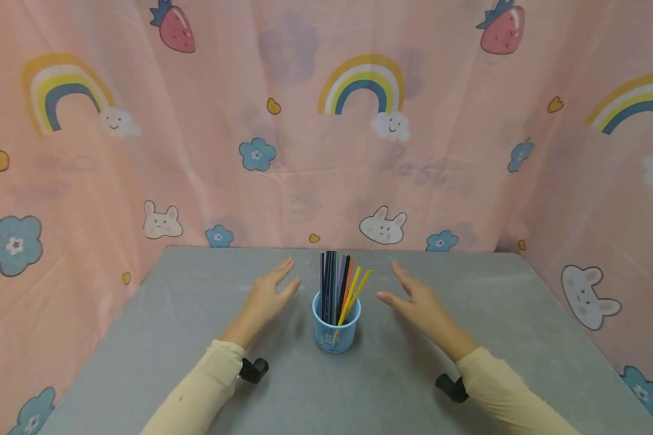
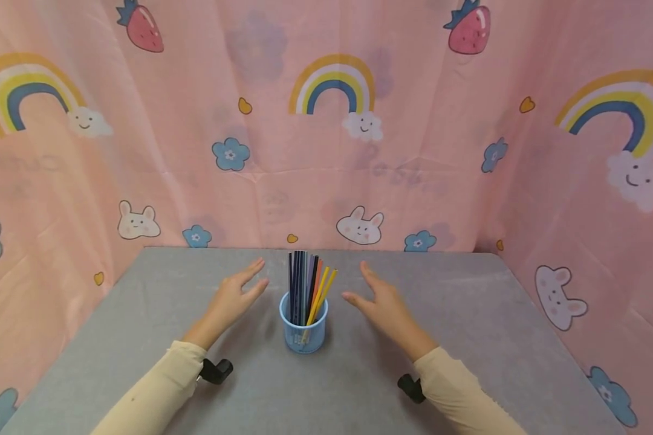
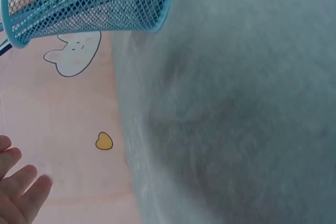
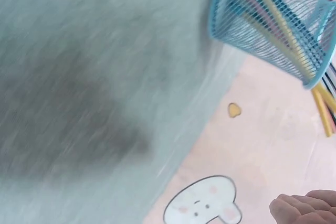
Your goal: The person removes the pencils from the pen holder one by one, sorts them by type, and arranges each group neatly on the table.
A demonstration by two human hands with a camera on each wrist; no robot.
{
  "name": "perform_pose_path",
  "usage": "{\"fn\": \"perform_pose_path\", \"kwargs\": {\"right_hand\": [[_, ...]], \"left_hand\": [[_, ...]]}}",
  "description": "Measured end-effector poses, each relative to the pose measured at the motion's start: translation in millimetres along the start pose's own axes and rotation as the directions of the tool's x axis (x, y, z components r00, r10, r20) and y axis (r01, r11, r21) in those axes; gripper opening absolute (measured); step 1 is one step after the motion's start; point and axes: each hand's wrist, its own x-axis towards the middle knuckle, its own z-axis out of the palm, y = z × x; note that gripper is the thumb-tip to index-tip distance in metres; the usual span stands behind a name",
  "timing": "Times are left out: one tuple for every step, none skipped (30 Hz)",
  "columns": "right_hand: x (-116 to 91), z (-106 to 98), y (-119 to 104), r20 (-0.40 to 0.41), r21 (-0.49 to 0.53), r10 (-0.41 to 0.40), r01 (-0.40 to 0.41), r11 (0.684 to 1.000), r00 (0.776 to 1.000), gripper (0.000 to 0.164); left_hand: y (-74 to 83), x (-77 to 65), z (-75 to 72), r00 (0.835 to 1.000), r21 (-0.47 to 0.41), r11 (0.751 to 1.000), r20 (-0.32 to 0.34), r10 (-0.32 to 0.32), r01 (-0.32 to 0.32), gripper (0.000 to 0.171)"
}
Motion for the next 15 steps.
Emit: {"fn": "perform_pose_path", "kwargs": {"right_hand": [[-0.4,1.5,-1.7,0.0,0.019,0.002,-0.002,1.0,1.0,0.085],[-0.6,3.0,-3.1,0.0,0.039,0.005,-0.005,0.999,1.0,0.085],[-0.8,4.5,-4.7,-0.001,0.057,0.008,-0.008,0.998,1.0,0.084],[-1.0,6.0,-6.2,-0.002,0.076,0.012,-0.012,0.997,1.0,0.084],[-1.4,7.4,-7.9,-0.002,0.096,0.021,-0.02,0.995,1.0,0.083],[-1.9,8.8,-9.4,-0.005,0.113,0.029,-0.029,0.993,1.0,0.082],[-2.4,10.1,-10.8,-0.009,0.132,0.037,-0.035,0.991,0.999,0.081],[-3.0,11.3,-12.1,-0.015,0.152,0.042,-0.04,0.988,0.999,0.08],[-3.8,12.5,-13.2,-0.019,0.167,0.048,-0.044,0.985,0.999,0.079],[-4.5,13.5,-14.4,-0.025,0.184,0.053,-0.047,0.982,0.998,0.078],[-5.4,14.3,-15.5,-0.029,0.199,0.058,-0.051,0.979,0.998,0.077],[-6.2,14.9,-16.4,-0.035,0.214,0.06,-0.051,0.975,0.998,0.077],[-7.0,15.6,-17.3,-0.036,0.234,0.06,-0.05,0.971,0.998,0.077],[-7.9,16.1,-18.1,-0.038,0.25,0.062,-0.051,0.967,0.997,0.076],[-8.7,16.7,-18.8,-0.037,0.264,0.063,-0.051,0.963,0.997,0.076]], "left_hand": [[0.0,-0.9,1.2,1.0,-0.01,1.0,-0.002,0.0,0.0,0.053],[0.3,-1.9,2.1,1.0,-0.023,1.0,-0.005,-0.003,0.003,0.053],[0.2,-2.5,3.4,1.0,-0.036,0.999,-0.004,-0.004,0.004,0.053],[0.6,-3.3,4.5,1.0,-0.048,0.999,-0.003,-0.004,0.004,0.054],[0.8,-4.2,5.8,1.0,-0.059,0.998,-0.001,-0.006,0.005,0.054],[1.3,-4.9,6.8,1.0,-0.07,0.998,-0.001,-0.006,0.006,0.054],[1.7,-5.7,7.9,1.0,-0.079,0.997,-0.001,-0.007,0.007,0.054],[2.1,-6.5,9.0,1.0,-0.087,0.996,-0.002,-0.008,0.008,0.053],[1.9,-7.3,10.3,1.0,-0.092,0.996,-0.006,-0.007,0.007,0.053],[2.6,-8.3,11.2,1.0,-0.099,0.995,-0.01,-0.005,0.004,0.052],[3.1,-9.2,12.3,1.0,-0.108,0.994,-0.014,-0.005,0.004,0.051],[3.7,-9.9,13.4,1.0,-0.121,0.993,-0.018,-0.005,0.003,0.051],[4.1,-10.7,14.6,1.0,-0.132,0.991,-0.019,-0.008,0.005,0.05],[4.6,-11.4,16.0,1.0,-0.145,0.989,-0.02,-0.009,0.006,0.049],[5.1,-12.2,17.2,1.0,-0.158,0.987,-0.023,-0.009,0.005,0.049]]}}
